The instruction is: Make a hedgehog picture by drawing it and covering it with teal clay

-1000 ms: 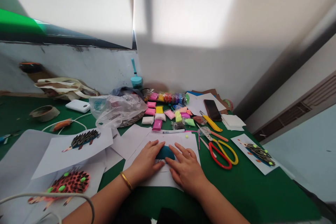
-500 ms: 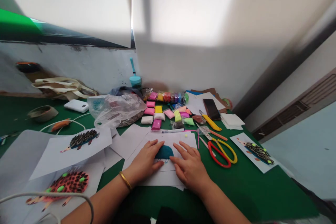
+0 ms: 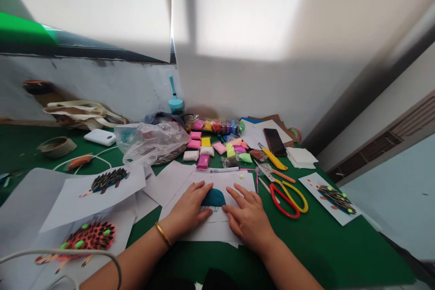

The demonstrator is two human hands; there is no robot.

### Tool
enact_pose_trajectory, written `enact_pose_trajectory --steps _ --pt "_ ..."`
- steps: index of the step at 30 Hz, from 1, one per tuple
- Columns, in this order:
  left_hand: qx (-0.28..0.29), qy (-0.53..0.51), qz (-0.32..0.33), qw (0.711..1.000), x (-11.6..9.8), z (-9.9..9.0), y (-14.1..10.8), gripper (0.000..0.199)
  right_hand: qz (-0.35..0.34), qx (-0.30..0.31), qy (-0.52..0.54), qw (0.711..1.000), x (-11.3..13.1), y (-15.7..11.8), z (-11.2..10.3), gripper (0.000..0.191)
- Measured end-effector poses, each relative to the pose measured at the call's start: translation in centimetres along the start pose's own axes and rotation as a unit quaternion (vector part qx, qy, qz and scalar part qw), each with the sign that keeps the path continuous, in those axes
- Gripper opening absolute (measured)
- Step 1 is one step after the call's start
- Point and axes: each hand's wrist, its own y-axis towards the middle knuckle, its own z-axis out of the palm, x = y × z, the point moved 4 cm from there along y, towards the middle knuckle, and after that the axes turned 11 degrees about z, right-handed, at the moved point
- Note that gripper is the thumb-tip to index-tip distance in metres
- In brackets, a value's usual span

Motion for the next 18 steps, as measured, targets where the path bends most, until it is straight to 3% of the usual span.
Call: enact_pose_trajectory --steps 18 --pt "-0.001 -0.006 -0.004 1.0 0.01 -0.05 0.07 0.072 0.003 -0.015 -0.003 1.0 -0.24 0.02 0.05 0.026"
